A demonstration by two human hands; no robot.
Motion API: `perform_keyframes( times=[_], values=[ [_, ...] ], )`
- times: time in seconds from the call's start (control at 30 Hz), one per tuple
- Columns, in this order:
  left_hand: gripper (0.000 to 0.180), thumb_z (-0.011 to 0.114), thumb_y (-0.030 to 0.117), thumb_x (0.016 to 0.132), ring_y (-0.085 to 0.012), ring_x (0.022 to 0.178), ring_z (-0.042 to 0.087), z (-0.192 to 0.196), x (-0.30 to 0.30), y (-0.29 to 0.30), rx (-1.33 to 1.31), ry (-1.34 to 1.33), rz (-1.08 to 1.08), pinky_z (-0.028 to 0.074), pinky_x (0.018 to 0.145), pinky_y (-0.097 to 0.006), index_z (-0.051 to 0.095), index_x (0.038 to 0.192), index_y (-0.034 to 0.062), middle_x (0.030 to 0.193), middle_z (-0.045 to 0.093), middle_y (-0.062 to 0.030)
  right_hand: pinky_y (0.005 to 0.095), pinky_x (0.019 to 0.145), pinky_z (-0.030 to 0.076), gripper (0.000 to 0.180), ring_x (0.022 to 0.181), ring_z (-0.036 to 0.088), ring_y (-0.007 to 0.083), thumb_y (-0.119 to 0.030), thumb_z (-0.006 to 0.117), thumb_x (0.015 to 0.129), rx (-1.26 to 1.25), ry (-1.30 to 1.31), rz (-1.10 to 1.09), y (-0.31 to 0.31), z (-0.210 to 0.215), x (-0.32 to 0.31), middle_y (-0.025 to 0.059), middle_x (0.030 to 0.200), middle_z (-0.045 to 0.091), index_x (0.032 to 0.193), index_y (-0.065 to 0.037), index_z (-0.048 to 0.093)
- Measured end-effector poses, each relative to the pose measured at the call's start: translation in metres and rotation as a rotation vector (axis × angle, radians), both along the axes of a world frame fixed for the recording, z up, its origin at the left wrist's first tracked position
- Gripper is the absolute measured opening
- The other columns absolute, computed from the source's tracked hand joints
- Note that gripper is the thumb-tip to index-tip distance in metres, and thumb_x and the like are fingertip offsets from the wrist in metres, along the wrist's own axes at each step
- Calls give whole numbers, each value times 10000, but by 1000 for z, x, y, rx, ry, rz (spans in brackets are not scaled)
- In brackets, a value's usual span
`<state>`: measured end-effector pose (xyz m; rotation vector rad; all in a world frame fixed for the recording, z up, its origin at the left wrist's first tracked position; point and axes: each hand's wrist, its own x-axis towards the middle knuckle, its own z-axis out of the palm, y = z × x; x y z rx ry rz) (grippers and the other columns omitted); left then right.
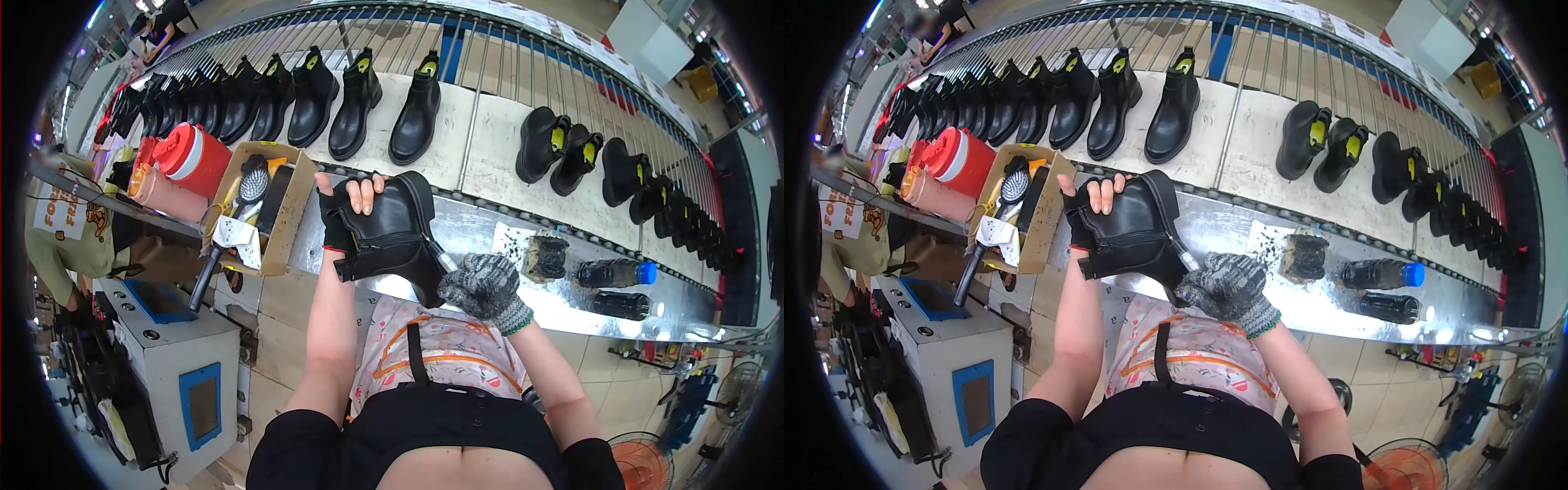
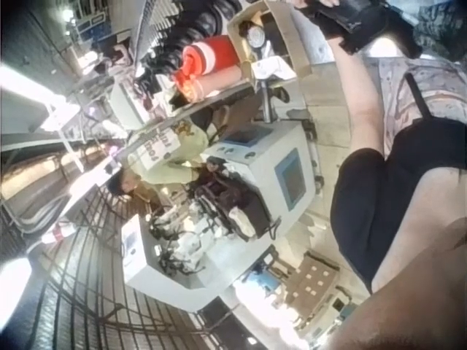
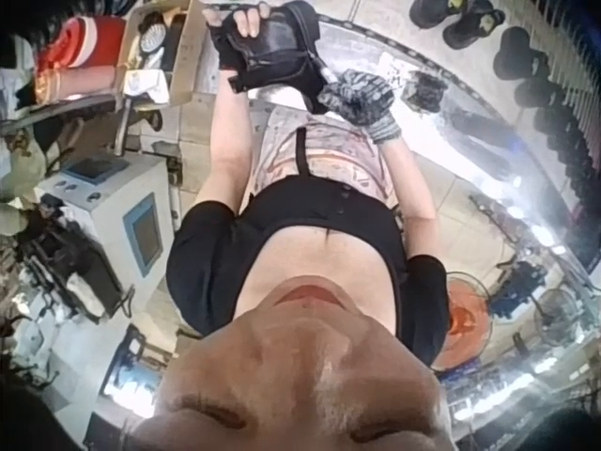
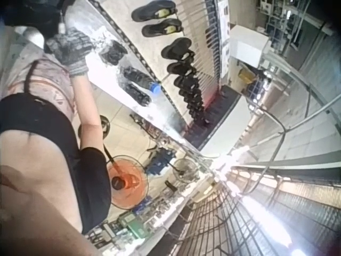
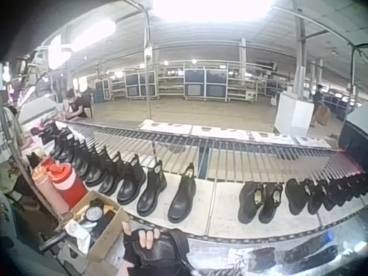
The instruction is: Using a brush, chemical solution from a bottle, and a scraper tool to clean and prep black work boots on an assembly line.
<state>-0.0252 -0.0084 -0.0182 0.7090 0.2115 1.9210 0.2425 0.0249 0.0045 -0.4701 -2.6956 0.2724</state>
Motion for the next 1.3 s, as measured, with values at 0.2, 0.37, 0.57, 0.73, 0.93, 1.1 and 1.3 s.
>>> perform_keyframes(
  times=[0.2, 0.37, 0.57, 0.73, 0.93, 1.1, 1.3],
  values=[
    [709, 220, 658, 896, -210, 851, 418, -5, -5, -2, -101, -102, 24, 293, 938, -320, 411, 496, 105, 575, 433, -38, 368, 478, 425, 369, 558, 578, 239, -512, 606, 769, -69, -147, 27, 6, -9, 10, 68, 643, 557, 775, -146, 657],
    [711, 195, 644, 908, -216, 838, 423, -16, -15, 2, -153, -98, 50, 313, 909, -318, 416, 508, 99, 580, 431, -51, 367, 567, 480, 331, 684, 630, 268, -442, 593, 799, -222, -152, 64, 8, -3, 21, 105, 796, 645, 872, -128, 669],
    [706, 177, 596, 937, -225, 850, 428, -24, -24, 15, -216, 19, 97, 314, 930, -327, 487, 578, 74, 615, 446, -52, 317, 575, 463, 290, 653, 597, 210, -382, 680, 755, -262, -184, -27, 4, -17, 43, 43, 705, 616, 866, -114, 675],
    [723, 245, 636, 905, -253, 791, 527, -46, -39, 42, -392, 48, 146, 393, 877, -360, 539, 609, 46, 650, 541, -107, 286, 536, 448, 216, 537, 555, 171, -308, 700, 762, -547, 133, -115, 0, -50, 61, -5, 629, 609, 850, -111, 694],
    [576, 446, 575, 884, -157, 730, 586, -101, -29, 63, -679, 673, 740, 477, 654, -286, 610, 891, 22, 775, 628, -91, 289, 543, 451, 243, 560, 582, 145, -299, 585, 857, -889, 137, -310, 1, -75, 64, 24, 646, 645, 800, -86, 687],
    [587, 378, 521, 901, -407, 887, 591, -73, -15, 64, -792, 1175, 952, 456, 741, -440, 579, 1021, -17, 909, 628, -236, 279, 493, 383, 339, 505, 498, 126, -288, 466, 909, -702, 166, -372, 3, -92, 82, 22, 621, 601, 741, -61, 653],
    [605, 459, 489, 878, -372, 888, 614, -50, -9, 35, -814, 1437, 1075, 477, 763, -429, 553, 1150, -43, 955, 641, -220, 245, 430, 321, 326, 448, 446, 84, -288, 496, 866, -1049, 243, -562, 9, -67, 86, 6, 531, 550, 690, -57, 644]
  ],
)
